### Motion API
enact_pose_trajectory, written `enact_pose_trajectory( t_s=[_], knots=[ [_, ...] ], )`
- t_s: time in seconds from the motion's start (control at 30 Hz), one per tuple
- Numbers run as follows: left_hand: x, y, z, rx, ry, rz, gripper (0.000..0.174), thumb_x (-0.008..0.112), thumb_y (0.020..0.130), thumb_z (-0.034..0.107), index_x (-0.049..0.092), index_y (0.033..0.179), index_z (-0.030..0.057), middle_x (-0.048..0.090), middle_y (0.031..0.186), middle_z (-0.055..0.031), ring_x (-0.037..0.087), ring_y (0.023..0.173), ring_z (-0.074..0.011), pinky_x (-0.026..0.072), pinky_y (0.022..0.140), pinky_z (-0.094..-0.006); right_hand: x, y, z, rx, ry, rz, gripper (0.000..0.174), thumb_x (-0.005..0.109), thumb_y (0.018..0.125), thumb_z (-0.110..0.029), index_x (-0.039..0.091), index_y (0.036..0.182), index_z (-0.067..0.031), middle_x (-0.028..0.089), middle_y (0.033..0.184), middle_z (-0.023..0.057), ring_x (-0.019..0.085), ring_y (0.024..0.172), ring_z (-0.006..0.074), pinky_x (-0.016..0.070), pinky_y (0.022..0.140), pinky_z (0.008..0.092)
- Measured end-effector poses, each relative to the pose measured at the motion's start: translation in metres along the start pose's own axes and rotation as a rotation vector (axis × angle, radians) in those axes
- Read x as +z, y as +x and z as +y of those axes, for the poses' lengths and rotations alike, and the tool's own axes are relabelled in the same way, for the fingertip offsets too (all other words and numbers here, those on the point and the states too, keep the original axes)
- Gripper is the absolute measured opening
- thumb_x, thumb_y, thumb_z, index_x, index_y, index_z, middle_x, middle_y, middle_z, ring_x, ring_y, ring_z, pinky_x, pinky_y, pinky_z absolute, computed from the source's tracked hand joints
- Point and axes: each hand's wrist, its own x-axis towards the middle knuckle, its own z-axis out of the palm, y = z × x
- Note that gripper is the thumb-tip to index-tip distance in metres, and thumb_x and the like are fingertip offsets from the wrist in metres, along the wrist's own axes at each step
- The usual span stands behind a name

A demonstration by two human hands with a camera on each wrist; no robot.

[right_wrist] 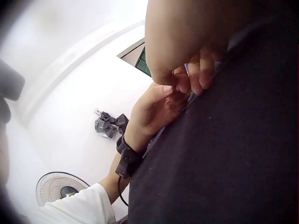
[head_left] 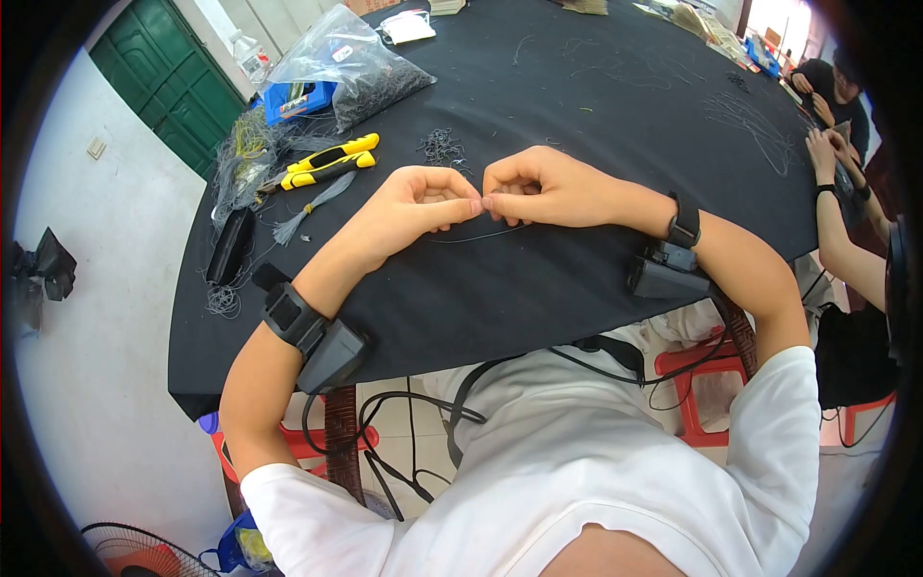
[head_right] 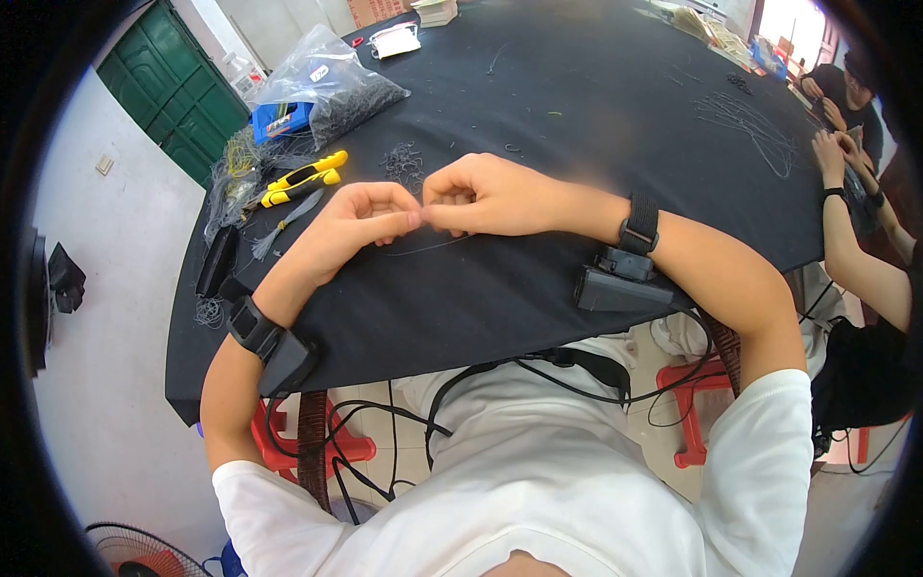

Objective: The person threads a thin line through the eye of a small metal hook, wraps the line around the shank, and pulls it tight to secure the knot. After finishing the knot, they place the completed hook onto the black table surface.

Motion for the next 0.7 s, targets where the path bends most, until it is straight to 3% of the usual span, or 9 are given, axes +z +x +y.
enact_pose_trajectory(
  t_s=[0.7],
  knots=[
    [-0.0007, 0.0003, 0.0003, 0.003, 0.018, -0.045, 0.017, 0.064, 0.086, 0.021, 0.065, 0.089, 0.0049, 0.057, 0.076, 0.0053, 0.048, 0.069, -0.0016, 0.0371, 0.062, -0.0168, 0.0007, -0.0006, -0.0003, 0.016, -0.043, 0.005, 0.024, 0.057, 0.087, -0.023, 0.063, 0.076, -0.0031, 0.058, 0.063, -0.0007, 0.049, 0.056, 0.0042, 0.0379, 0.053, 0.0226]
  ],
)
